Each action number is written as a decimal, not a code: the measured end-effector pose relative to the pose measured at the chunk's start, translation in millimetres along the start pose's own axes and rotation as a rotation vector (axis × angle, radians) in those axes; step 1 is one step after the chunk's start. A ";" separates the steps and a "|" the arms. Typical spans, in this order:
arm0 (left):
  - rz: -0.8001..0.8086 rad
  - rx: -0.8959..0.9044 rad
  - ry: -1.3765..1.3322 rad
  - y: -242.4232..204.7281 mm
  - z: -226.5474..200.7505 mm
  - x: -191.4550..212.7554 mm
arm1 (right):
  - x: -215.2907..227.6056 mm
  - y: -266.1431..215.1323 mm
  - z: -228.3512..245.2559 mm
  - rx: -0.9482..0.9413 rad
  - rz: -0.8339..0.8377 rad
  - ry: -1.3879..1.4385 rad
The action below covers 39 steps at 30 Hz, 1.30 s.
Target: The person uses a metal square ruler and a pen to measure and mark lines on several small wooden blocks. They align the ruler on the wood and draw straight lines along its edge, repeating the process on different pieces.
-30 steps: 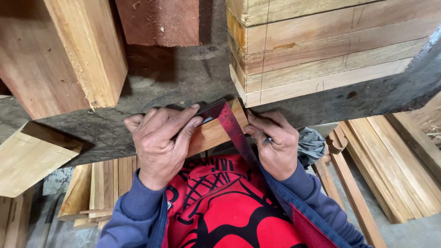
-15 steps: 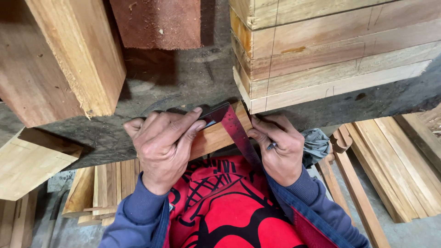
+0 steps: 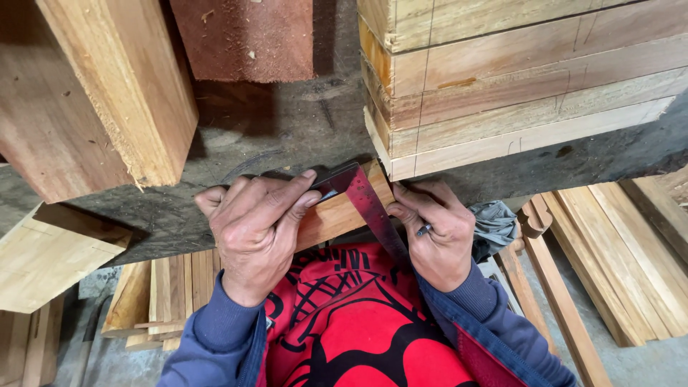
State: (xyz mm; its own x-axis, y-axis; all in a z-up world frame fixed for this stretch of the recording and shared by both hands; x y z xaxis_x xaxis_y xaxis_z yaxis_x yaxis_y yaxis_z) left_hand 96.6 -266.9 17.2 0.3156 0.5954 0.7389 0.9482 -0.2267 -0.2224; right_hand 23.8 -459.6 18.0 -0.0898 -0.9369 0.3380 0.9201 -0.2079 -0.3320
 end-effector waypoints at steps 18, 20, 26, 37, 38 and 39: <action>0.006 -0.024 0.125 -5.6 1.3 -5.7 | 1.1 -4.7 -1.1 -0.067 0.069 -0.069; 0.011 -0.020 0.124 -5.8 1.1 -5.5 | 1.0 -4.9 -0.9 -0.065 0.069 -0.069; 0.023 -0.008 0.115 -6.6 1.6 -5.5 | 0.9 -5.1 -0.4 -0.064 0.071 -0.075; -0.041 -0.044 0.157 -8.5 1.9 -7.1 | 1.8 -6.2 1.4 -0.042 0.055 -0.071; -0.043 -0.052 0.152 -8.2 1.8 -6.7 | 4.2 -7.0 1.8 0.002 0.031 -0.162; -0.045 -0.059 0.148 -8.0 1.7 -6.2 | 6.6 -7.8 2.1 0.047 0.007 -0.253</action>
State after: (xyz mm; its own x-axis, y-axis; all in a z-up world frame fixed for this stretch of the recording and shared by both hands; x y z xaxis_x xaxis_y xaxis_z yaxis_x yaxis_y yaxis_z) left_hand 87.1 -267.4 13.4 0.2599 0.4873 0.8337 0.9563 -0.2497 -0.1521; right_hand 16.8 -463.5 24.7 0.0095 -0.8366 0.5477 0.9376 -0.1830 -0.2958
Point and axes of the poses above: each hand's wrist, its own y-axis towards the middle knuckle, its own x-axis out of the back of the hand, z = x × y, the point moved 2 cm from there along y, towards the middle knuckle, and after that the axes turned 15 degrees about y, right-handed, at the moved point
